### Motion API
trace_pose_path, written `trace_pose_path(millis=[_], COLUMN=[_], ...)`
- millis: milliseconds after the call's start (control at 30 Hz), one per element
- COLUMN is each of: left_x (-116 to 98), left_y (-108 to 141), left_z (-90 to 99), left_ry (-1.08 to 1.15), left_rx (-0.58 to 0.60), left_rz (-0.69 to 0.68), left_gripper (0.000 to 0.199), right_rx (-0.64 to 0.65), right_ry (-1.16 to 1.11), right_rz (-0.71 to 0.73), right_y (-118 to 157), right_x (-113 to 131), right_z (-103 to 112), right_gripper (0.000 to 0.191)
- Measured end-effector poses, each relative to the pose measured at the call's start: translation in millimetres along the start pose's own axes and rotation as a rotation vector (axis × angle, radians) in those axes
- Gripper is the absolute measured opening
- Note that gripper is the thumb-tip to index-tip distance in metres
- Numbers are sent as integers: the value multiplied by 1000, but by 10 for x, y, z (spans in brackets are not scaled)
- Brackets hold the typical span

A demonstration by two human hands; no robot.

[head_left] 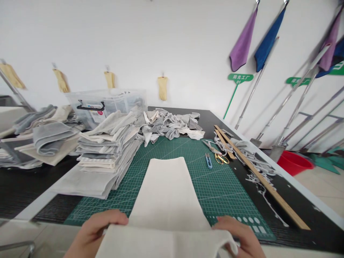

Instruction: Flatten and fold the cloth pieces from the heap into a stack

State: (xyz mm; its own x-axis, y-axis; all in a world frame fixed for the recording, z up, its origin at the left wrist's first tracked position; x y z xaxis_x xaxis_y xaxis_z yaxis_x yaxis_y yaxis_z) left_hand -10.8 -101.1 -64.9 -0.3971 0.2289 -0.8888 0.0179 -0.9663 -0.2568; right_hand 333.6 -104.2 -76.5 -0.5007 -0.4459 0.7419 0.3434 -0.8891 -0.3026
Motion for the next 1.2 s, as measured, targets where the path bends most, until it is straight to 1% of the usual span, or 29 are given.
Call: trace_pose_path(millis=[67, 100, 167, 200, 233, 267, 333, 367, 433, 500, 533, 600, 667, 700, 733, 767, 800, 833, 867, 900, 967, 1033, 1067, 1100, 1167, 1200], left_x=[8, 23, 79, 117, 163, 216, 352, 421, 538, 593, 584, 481, 290, 188, 98, 34, -1, -5, 20, 67, 189, 289, 316, 326, 305, 284], left_y=[-247, -402, -752, -934, -1112, -1278, -1541, -1632, -1723, -1704, -1659, -1508, -1291, -1172, -1054, -949, -863, -800, -761, -743, -754, -790, -806, -818, -821, -814], left_z=[-9, -31, -105, -157, -212, -266, -345, -370, -396, -413, -429, -492, -595, -655, -718, -773, -814, -836, -836, -815, -731, -645, -622, -620, -687, -752], left_ry=[78, 109, 182, 216, 211, 153, -118, -215, -344, -447, -506, -601, -636, -650, -664, -672, -671, -659, -634, -598, -525, -501, -516, -545, -626, -667], left_rx=[50, 57, 40, 44, 59, 84, 100, 95, 54, 7, 2, 29, 119, 188, 288, 395, 491, 575, 640, 689, 763, 815, 820, 807, 715, 644], left_rz=[45, 82, 178, 203, 220, 230, 296, 318, 339, 280, 215, 2, -268, -393, -491, -544, -560, -544, -507, -461, -378, -333, -330, -337, -366, -377], left_gripper=[23, 22, 23, 26, 30, 33, 33, 32, 33, 37, 36, 33, 30, 30, 31, 33, 36, 40, 46, 52, 65, 71, 65, 56, 35, 30], right_rx=[5, -13, -78, -126, -140, -143, -143, -148, -168, -175, -162, -81, 59, 148, 238, 323, 390, 433, 448, 440, 378, 296, 263, 232, 190, 185], right_ry=[-1, -2, -24, -28, 1, 68, 131, 164, 212, 262, 292, 372, 448, 481, 507, 527, 544, 560, 577, 596, 631, 652, 658, 665, 672, 660], right_rz=[-59, -103, -168, -209, -259, -319, -373, -394, -412, -378, -324, -149, 31, 98, 153, 195, 223, 235, 230, 211, 145, 68, 31, -6, -70, -81], right_y=[-251, -407, -770, -963, -1152, -1328, -1606, -1694, -1757, -1690, -1621, -1436, -1220, -1115, -1018, -936, -874, -833, -818, -827, -907, -1047, -1127, -1206, -1334, -1371], right_x=[-26, -66, -197, -287, -389, -496, -687, -762, -842, -808, -745, -547, -315, -213, -131, -76, -53, -62, -103, -172, -365, -571, -657, -720, -757, -726], right_z=[59, 84, 118, 125, 118, 103, 56, 28, -33, -102, -141, -231, -332, -384, -435, -481, -517, -540, -549, -542, -486, -397, -352, -314, -277, -289], right_gripper=[21, 24, 27, 30, 32, 33, 30, 29, 33, 36, 36, 35, 38, 41, 44, 46, 46, 44, 41, 39, 39, 41, 42, 42, 38, 34])
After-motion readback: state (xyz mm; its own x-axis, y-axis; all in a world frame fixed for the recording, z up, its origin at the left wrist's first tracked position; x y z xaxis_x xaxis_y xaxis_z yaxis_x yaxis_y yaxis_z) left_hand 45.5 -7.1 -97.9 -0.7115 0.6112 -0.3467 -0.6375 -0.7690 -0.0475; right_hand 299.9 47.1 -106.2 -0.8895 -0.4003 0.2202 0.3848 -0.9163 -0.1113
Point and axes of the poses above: each hand's wrist, its own y-axis away from the middle knuckle, its own z-axis out of the back of the hand, x = y × z, the point moved 2 cm from there along -y, towards the middle knuckle
